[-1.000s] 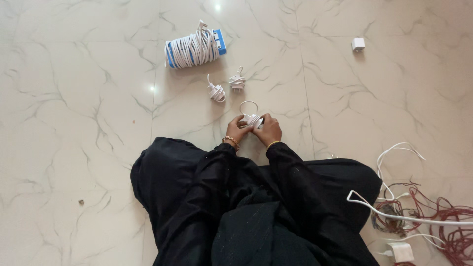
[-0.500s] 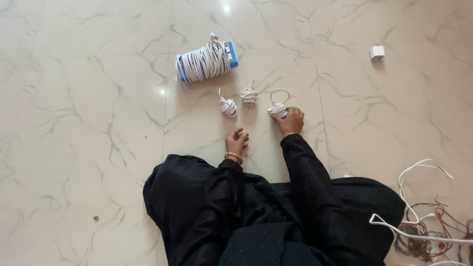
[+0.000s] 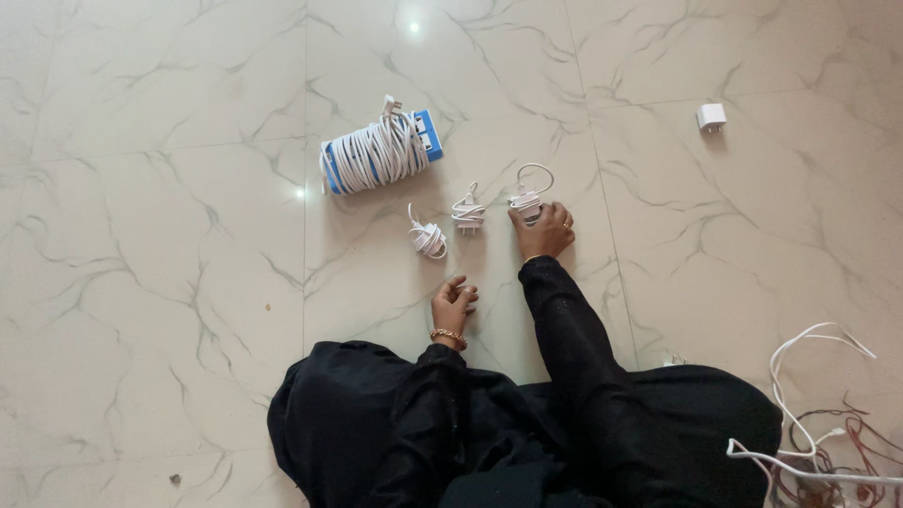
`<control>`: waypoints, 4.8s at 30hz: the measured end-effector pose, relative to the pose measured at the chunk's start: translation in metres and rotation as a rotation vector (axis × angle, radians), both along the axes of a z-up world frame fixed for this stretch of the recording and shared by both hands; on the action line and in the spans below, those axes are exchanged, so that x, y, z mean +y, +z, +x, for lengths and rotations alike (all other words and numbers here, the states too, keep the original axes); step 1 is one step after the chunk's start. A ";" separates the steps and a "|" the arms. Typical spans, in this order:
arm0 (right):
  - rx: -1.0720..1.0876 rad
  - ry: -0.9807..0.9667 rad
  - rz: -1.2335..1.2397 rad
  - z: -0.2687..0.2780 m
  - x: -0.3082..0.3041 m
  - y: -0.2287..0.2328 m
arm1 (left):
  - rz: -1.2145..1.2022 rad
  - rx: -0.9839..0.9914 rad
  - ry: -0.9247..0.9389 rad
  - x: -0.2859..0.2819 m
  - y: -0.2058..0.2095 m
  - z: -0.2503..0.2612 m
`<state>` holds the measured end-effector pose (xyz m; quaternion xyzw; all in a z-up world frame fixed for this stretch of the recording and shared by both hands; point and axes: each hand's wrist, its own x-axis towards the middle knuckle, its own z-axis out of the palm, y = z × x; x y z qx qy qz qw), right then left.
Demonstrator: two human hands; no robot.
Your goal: The person sits on the floor and repeatedly picks up white charging cables, coils them by hand, and places them on the floor. A large spool of white cable and several loose cables are visible nearby.
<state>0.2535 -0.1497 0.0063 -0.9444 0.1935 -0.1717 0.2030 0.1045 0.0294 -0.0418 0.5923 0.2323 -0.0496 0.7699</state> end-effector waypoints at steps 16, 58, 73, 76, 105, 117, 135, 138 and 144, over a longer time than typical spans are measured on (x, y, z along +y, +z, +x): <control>-0.168 0.142 0.060 -0.017 -0.027 -0.033 | 0.025 0.003 -0.007 -0.001 0.006 -0.005; 0.214 0.583 -0.028 -0.025 -0.036 0.018 | 0.113 -0.049 -0.123 -0.013 -0.009 -0.016; 0.336 0.840 1.025 -0.199 -0.036 0.144 | -0.316 -0.269 -0.498 -0.046 0.123 -0.091; 0.271 0.736 1.355 -0.226 -0.045 0.144 | -0.361 -0.292 -0.489 -0.047 0.138 -0.114; 0.270 0.534 1.464 -0.254 -0.049 0.124 | 0.662 -0.416 -0.069 -0.019 0.119 -0.140; 0.149 0.692 1.027 -0.267 -0.036 0.139 | 0.434 -0.557 -0.254 -0.033 0.159 -0.149; 0.188 0.436 1.414 -0.247 -0.060 0.114 | 0.774 -0.873 -0.291 -0.040 0.128 -0.147; 0.266 0.608 1.128 -0.250 -0.050 0.116 | 0.400 -0.732 -0.259 -0.037 0.135 -0.145; 0.234 0.698 0.709 -0.264 -0.037 0.139 | 0.121 -0.322 -0.518 -0.026 0.122 -0.135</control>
